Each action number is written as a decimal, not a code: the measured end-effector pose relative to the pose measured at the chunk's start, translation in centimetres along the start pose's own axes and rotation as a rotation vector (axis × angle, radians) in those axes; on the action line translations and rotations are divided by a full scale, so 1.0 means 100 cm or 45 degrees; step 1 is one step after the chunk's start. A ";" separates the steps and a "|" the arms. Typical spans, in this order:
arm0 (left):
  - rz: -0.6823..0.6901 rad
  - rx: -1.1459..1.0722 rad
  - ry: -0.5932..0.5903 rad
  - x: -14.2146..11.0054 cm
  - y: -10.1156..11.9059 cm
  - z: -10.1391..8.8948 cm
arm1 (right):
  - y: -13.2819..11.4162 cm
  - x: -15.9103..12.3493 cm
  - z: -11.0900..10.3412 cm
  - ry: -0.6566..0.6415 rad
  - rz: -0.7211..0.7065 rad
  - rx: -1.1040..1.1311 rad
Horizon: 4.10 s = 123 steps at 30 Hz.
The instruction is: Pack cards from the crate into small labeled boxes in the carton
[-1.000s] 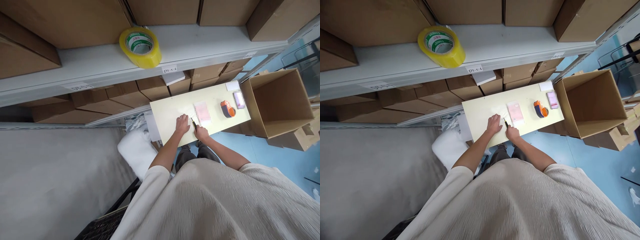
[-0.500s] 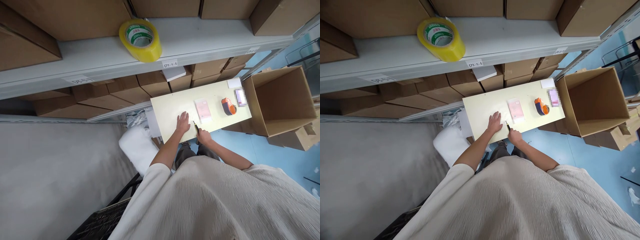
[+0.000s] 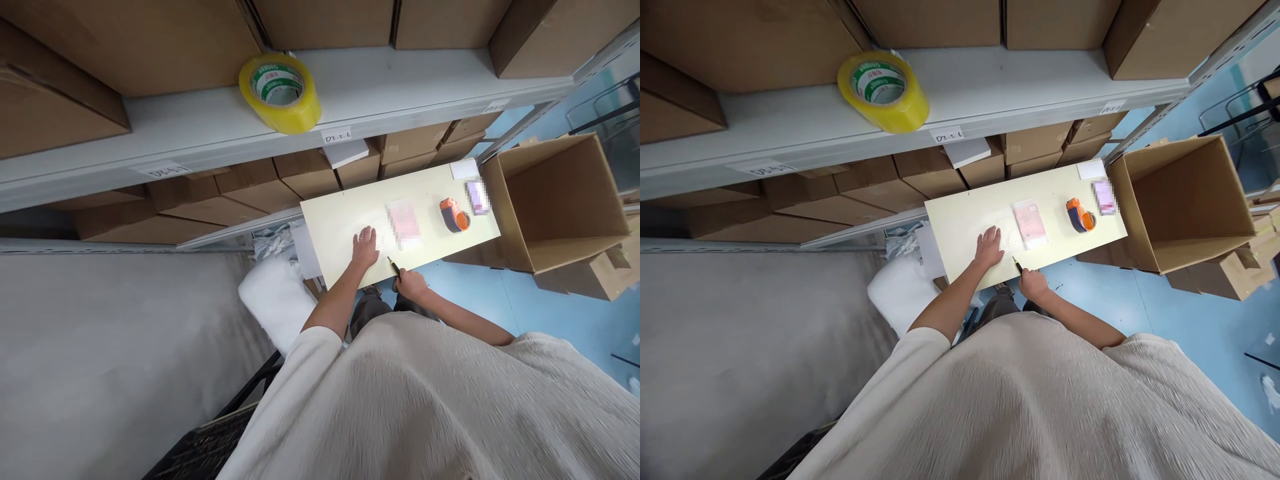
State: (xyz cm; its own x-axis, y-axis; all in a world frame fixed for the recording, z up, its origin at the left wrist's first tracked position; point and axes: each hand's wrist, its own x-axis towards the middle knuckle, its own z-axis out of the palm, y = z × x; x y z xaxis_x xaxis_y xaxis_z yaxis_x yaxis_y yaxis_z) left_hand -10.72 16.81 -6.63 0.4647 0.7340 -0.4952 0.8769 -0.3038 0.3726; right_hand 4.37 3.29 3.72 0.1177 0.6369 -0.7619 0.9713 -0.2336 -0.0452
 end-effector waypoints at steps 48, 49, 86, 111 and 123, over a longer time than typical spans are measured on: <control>-0.152 0.021 0.015 0.014 -0.002 0.010 | 0.104 0.129 -0.434 1.292 -0.845 0.058; -0.151 0.017 0.017 0.014 -0.002 0.010 | 0.104 0.136 -0.437 1.292 -0.850 0.031; -0.140 -0.107 0.335 0.054 -0.018 0.007 | 0.018 0.226 -0.054 0.596 -0.762 -0.040; -0.476 -0.234 0.464 0.049 0.002 0.020 | 0.014 0.221 -0.050 0.631 -0.728 0.006; -0.570 -0.231 0.449 0.044 0.005 0.022 | 0.016 0.223 -0.048 0.656 -0.753 0.027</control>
State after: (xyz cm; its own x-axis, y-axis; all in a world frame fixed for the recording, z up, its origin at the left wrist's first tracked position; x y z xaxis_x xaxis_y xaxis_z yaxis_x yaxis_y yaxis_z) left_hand -7.92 18.56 -10.38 -0.0417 0.9335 -0.3562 0.9285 0.1678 0.3311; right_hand 9.59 20.69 -10.26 -0.3315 0.9194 -0.2115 0.8990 0.2399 -0.3665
